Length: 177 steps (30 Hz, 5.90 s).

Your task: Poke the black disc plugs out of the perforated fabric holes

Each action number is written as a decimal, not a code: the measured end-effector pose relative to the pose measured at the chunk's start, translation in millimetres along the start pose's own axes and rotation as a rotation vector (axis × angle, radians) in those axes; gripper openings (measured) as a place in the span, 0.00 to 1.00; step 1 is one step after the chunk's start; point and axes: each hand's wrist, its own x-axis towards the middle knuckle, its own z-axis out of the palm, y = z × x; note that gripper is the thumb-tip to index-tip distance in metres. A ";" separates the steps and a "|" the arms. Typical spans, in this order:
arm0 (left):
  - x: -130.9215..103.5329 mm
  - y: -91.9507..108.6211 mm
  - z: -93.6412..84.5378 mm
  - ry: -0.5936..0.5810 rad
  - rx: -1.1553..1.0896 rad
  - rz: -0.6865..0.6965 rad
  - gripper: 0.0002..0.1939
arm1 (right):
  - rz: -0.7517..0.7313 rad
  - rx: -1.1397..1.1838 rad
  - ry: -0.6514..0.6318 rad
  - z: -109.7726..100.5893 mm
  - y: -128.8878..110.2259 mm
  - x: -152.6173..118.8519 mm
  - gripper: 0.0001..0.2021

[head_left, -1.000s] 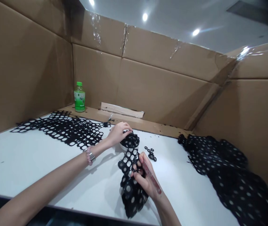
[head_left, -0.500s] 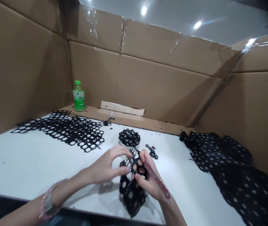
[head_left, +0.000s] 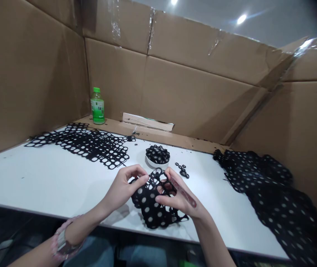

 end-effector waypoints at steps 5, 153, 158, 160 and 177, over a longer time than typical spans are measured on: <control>-2.2 0.2 0.2 0.086 -0.039 -0.012 0.08 | -0.016 -0.005 0.037 5.9 2.9 0.8 0.19; -9.8 18.2 12.6 -0.297 0.382 0.174 0.11 | -0.114 0.039 0.027 -6.6 -6.1 -8.5 0.17; -10.2 10.8 8.2 -0.173 0.311 0.129 0.12 | -0.047 -0.033 -0.014 -0.9 -3.7 -14.0 0.19; -10.7 8.1 4.9 -0.145 0.309 0.125 0.12 | -0.068 -0.037 0.008 2.3 -2.2 -15.9 0.18; -31.2 5.0 -0.9 -0.153 0.235 0.268 0.03 | -0.125 -0.294 0.292 33.6 1.5 -13.8 0.20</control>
